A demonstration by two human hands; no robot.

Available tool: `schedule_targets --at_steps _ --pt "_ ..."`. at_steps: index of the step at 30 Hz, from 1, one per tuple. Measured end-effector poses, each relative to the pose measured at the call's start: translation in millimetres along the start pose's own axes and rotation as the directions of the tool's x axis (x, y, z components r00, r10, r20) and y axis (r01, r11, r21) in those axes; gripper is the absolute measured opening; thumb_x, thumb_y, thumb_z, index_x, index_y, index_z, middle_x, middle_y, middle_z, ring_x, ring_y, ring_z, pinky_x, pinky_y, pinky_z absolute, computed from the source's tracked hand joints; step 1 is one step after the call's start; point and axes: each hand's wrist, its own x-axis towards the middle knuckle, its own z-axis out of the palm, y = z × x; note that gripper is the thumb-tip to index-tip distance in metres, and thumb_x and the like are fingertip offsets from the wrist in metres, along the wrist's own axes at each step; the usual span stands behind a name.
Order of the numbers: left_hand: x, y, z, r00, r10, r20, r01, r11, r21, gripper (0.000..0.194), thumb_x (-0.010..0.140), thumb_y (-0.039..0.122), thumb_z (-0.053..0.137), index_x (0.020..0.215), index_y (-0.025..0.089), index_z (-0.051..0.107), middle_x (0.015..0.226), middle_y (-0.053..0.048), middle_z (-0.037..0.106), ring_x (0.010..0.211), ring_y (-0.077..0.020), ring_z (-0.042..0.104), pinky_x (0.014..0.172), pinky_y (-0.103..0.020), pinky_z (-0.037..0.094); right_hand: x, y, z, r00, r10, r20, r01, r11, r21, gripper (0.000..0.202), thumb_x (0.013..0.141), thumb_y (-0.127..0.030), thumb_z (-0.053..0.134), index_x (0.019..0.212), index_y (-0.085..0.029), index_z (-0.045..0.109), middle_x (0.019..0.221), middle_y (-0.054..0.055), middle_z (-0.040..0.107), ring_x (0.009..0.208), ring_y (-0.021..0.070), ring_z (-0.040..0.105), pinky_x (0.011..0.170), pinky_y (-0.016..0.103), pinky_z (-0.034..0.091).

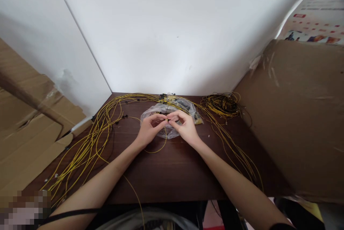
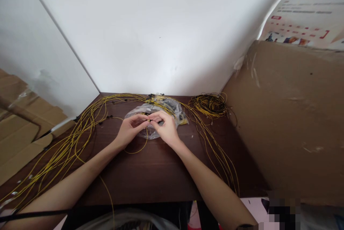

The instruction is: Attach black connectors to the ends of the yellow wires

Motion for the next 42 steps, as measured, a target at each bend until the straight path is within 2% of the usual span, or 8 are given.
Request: schedule_targets --at_steps 6,11,20,32,42 --pt "-0.5 2.0 -0.6 1.000 -0.001 0.014 0.001 1.000 0.019 0.022 0.069 0.031 0.068 0.084 0.015 0.067 0.087 -0.006 0.068 0.078 -0.0181 0.064 0.073 -0.030 0.052 1.3 4.4 0.2 0.999 0.047 -0.013 -0.045 0.995 0.090 0.020 0.069 -0.020 0.064 0.089 -0.020 0.063 0.081 0.002 0.063 0.073 0.0146 0.060 0.072 0.029 0.050" --pt "-0.6 1.4 -2.0 1.000 -0.001 0.019 0.001 1.000 0.022 0.021 0.069 0.029 0.068 0.085 0.015 0.067 0.086 -0.005 0.068 0.077 -0.0169 0.063 0.072 -0.029 0.052 2.3 6.6 -0.9 0.991 0.133 0.008 -0.132 0.975 0.179 0.022 0.066 -0.024 0.068 0.086 -0.019 0.062 0.075 0.001 0.063 0.068 0.0137 0.060 0.068 0.028 0.050" --pt "-0.6 0.5 -3.5 0.999 0.030 0.040 -0.032 0.998 0.054 0.020 0.071 0.029 0.067 0.086 0.015 0.066 0.085 -0.006 0.067 0.075 -0.0168 0.063 0.071 -0.029 0.052 3.5 6.5 -1.4 0.978 0.206 0.026 -0.207 0.957 0.205 0.021 0.062 -0.026 0.072 0.079 -0.017 0.063 0.073 0.002 0.065 0.066 0.0140 0.061 0.068 0.029 0.051" --pt "-1.6 -3.6 -4.8 0.997 0.056 0.043 -0.059 0.996 0.062 0.018 0.071 0.028 0.067 0.083 0.014 0.066 0.082 -0.006 0.067 0.075 -0.0170 0.063 0.072 -0.028 0.051 3.6 9.9 -0.7 0.969 0.244 0.037 -0.245 0.939 0.243 0.027 0.056 -0.029 0.077 0.076 -0.017 0.064 0.072 0.002 0.066 0.065 0.0137 0.061 0.068 0.029 0.050" --pt "-2.6 -1.0 -4.9 0.998 0.062 0.031 -0.063 0.998 0.027 0.015 0.068 0.027 0.069 0.073 0.014 0.063 0.082 -0.007 0.068 0.076 -0.0173 0.063 0.074 -0.030 0.051 2.1 2.9 0.6 0.931 0.359 0.064 -0.356 0.858 0.369 0.029 0.049 -0.027 0.080 0.073 -0.017 0.065 0.068 0.000 0.066 0.064 0.0122 0.060 0.068 0.027 0.049"
